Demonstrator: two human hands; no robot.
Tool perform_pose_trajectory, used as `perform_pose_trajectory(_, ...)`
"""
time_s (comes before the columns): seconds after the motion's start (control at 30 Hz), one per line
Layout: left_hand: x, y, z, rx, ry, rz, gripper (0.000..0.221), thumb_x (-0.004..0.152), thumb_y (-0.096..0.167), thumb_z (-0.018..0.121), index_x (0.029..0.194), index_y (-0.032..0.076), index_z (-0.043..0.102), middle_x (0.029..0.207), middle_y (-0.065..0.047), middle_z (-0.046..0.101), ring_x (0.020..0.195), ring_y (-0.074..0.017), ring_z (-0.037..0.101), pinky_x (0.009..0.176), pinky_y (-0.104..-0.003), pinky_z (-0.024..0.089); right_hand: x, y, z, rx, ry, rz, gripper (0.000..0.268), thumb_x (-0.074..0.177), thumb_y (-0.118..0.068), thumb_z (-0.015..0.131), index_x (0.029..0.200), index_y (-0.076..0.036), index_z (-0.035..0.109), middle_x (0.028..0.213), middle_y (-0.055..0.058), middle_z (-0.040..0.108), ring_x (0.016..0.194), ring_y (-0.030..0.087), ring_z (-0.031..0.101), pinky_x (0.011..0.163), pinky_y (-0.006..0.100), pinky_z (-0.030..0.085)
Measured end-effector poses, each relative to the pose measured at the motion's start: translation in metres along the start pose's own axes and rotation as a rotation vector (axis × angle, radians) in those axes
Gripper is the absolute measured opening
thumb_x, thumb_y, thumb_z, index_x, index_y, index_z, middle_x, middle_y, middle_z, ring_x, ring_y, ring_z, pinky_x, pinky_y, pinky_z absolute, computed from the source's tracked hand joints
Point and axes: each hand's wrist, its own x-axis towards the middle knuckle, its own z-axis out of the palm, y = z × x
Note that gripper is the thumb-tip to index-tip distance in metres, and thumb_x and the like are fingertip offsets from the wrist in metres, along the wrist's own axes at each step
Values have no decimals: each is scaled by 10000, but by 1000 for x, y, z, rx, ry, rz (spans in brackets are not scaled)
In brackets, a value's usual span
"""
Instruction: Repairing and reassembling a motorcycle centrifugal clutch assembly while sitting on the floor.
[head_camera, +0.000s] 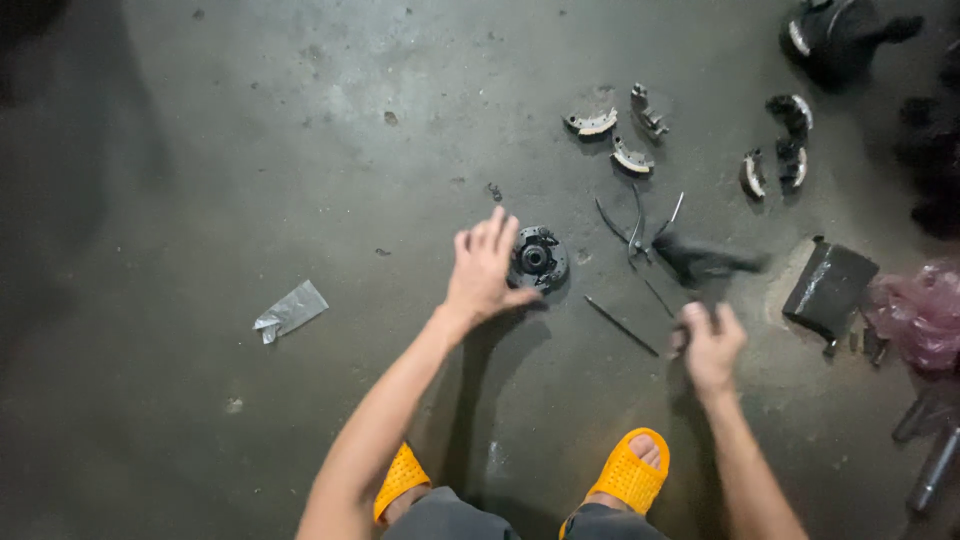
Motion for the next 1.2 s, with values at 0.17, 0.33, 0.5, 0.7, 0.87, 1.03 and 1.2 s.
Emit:
perform_pose_trajectory(0.17,-7,8,36,13,7,-10,1300,542,530,930,1571,15,325,1514,-233,447,1315,-350,493,1136,-669,315,-54,-50,55,54,-264,-179,440,1024,-102,601,1463,-111,566,827,187,696,580,198,616,402,310,506)
perform_pose_trajectory(0.33,-9,1,33,-140,66,-11,1244,534,527,866,1559,52,346,1441,-153,495,1310,-312,473,1168,-636,296,-73,-89,79,-63,-328,-479,506,975,-73,658,1464,12,554,1316,317,647,1235,391,602,916,538,560)
perform_pose_trajectory(0.5,-10,6,21,-246,100,-55,1244,509,488,854,1568,75,349,1444,-127,480,1299,-305,459,1162,-597,315,-57,-69,96,-180,-378,-547,541,941,-115,687,1477,-121,610,1233,244,715,1158,403,665,880,510,589)
perform_pose_trajectory(0.7,-11,7,17,-273,107,-60,1167,567,481,846,1551,81,364,1436,-120,482,1285,-315,459,1152,-568,332,-63,-79,101,-219,-379,-530,541,928,-155,710,1461,-140,619,1211,231,722,1134,385,684,849,507,590)
perform_pose_trajectory(0.87,-19,7,25,-300,99,-91,1149,577,469,858,1543,76,377,1428,-138,487,1280,-324,458,1151,-560,338,-76,-83,98,-212,-379,-507,544,934,-122,695,1471,-105,605,1201,261,719,1100,372,698,800,506,582)
perform_pose_trajectory(1.03,-12,6,21,-297,119,-64,1152,540,472,851,1526,91,392,1425,-120,488,1270,-324,470,1134,-541,362,-67,-86,100,-260,-384,-503,559,906,-173,722,1457,-183,623,1164,225,739,1080,409,690,794,525,584)
perform_pose_trajectory(1.2,-9,10,12,-339,78,-50,1122,621,461,840,1552,63,356,1433,-160,478,1279,-341,461,1128,-546,348,-60,-79,102,-215,-423,-395,550,924,-144,719,1466,-156,626,1185,229,741,1020,350,750,764,482,580)
